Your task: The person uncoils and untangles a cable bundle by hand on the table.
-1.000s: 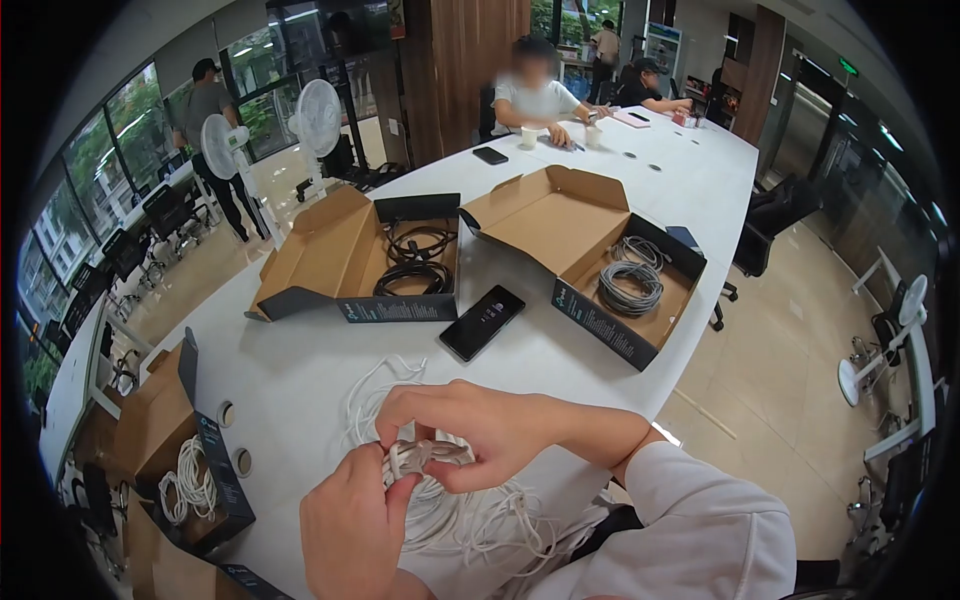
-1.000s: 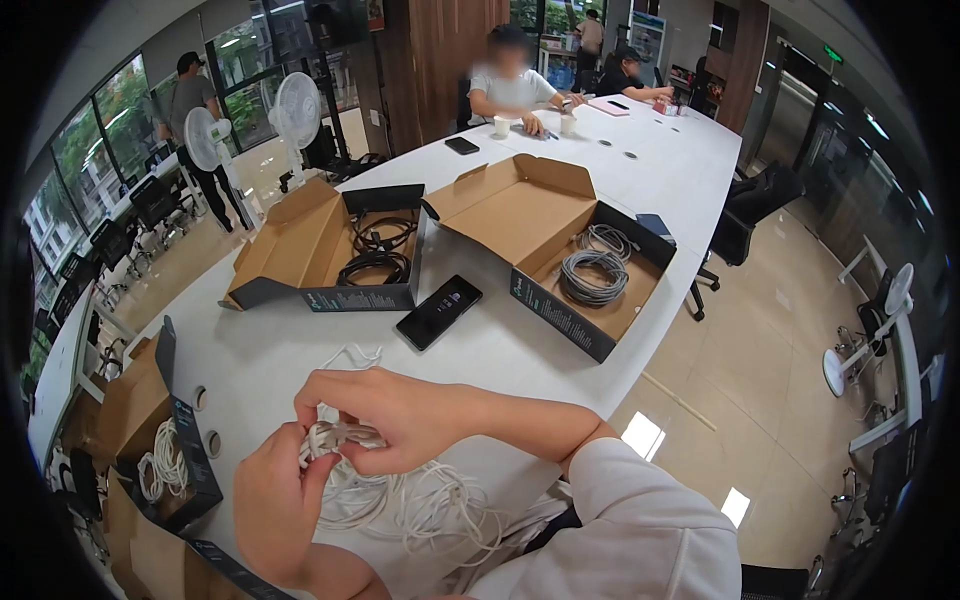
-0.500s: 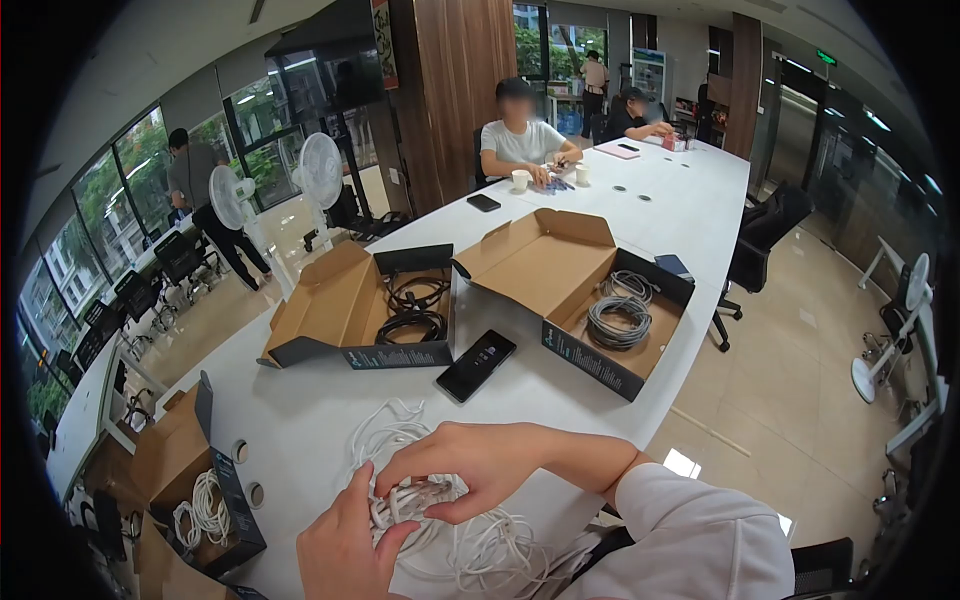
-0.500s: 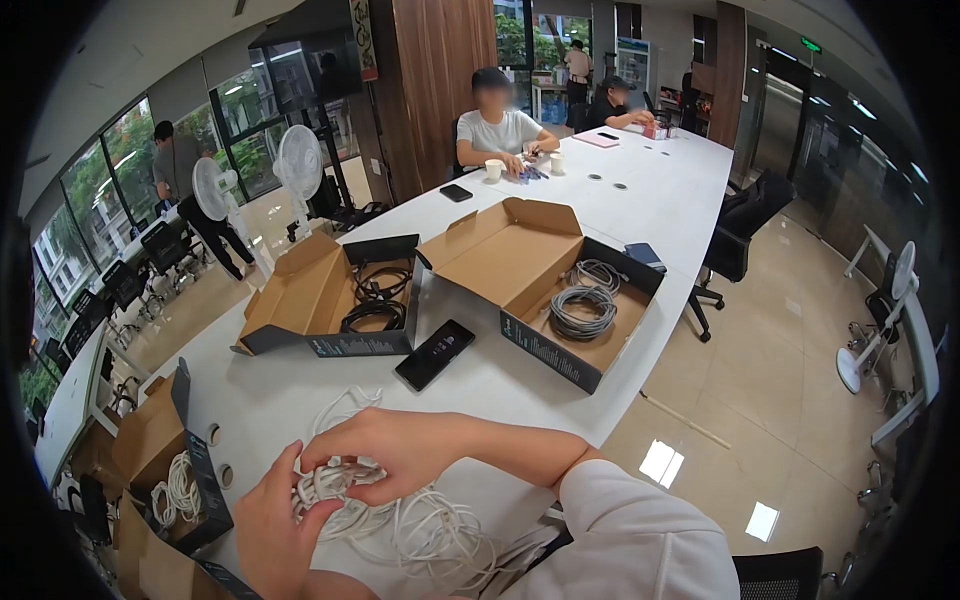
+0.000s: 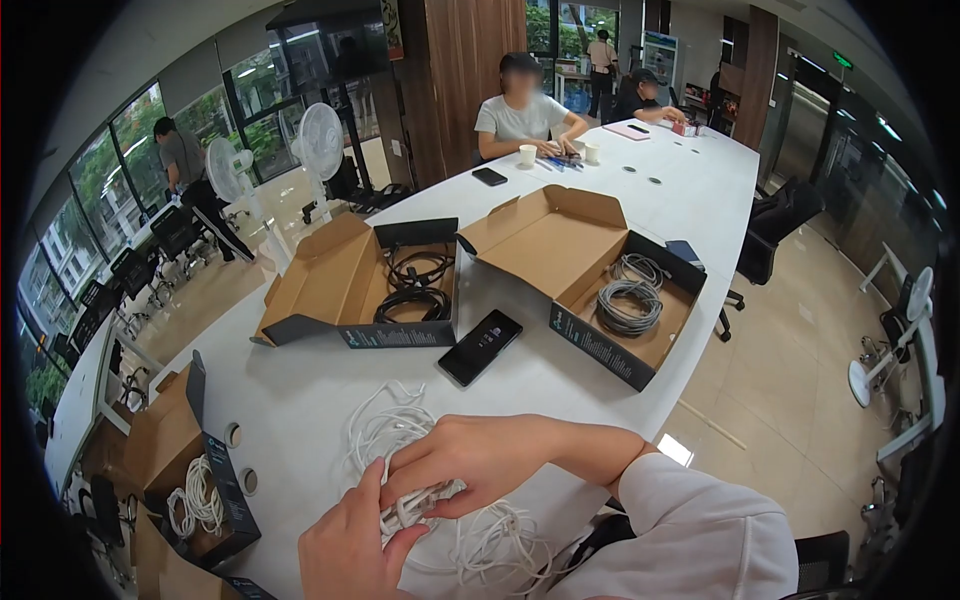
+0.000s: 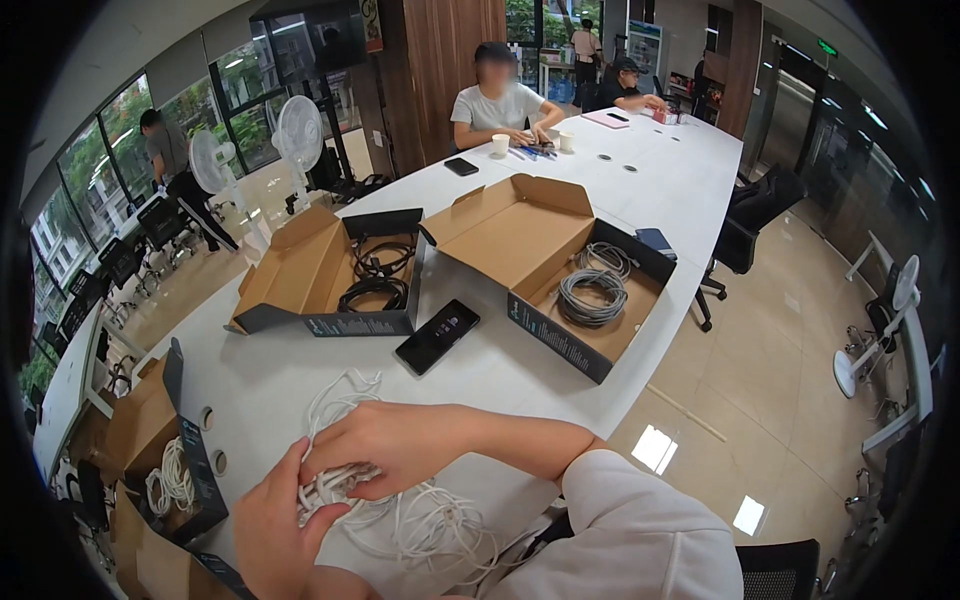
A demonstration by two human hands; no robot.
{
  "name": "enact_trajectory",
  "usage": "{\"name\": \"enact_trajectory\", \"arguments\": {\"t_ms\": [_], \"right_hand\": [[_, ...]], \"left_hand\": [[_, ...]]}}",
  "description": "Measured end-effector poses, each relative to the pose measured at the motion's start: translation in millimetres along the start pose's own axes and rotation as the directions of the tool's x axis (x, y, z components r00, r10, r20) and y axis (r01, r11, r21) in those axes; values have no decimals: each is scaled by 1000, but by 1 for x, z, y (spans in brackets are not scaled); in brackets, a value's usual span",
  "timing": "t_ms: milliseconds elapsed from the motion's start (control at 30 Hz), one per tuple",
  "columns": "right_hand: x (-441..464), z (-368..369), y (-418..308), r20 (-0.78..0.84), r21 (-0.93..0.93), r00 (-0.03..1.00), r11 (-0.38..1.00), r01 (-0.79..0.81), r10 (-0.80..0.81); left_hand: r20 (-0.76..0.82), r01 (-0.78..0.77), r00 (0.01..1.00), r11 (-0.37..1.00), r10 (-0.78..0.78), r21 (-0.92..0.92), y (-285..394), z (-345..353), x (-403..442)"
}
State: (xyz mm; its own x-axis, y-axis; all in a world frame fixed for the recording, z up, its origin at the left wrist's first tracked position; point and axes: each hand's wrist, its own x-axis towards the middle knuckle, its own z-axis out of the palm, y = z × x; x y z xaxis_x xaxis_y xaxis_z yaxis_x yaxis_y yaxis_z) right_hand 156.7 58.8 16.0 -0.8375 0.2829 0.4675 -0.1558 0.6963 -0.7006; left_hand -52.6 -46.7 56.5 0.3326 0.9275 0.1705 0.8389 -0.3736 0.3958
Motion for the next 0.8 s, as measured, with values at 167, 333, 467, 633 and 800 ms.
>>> {"name": "enact_trajectory", "arguments": {"t_ms": [167,333,467,633,800], "right_hand": [[4,5,6,-46,-80,994,992,100,-104],[1,3,7,-137,-86,986,993,79,-90],[1,0,8,-217,-169,959,975,145,-180],[2,-1,6,-299,-199,947,978,60,-119],[0,-5,-3,-380,-255,910,965,68,-165]], "left_hand": [[-53,-30,998,1000,30,4,-4,-2,-4],[-93,-96,991,995,99,34,-8,-3,-5],[-214,-201,955,978,207,50,-9,-2,-1],[-347,-169,917,979,198,112,-13,0,6],[-318,-31,946,996,57,87,-24,3,4]]}}
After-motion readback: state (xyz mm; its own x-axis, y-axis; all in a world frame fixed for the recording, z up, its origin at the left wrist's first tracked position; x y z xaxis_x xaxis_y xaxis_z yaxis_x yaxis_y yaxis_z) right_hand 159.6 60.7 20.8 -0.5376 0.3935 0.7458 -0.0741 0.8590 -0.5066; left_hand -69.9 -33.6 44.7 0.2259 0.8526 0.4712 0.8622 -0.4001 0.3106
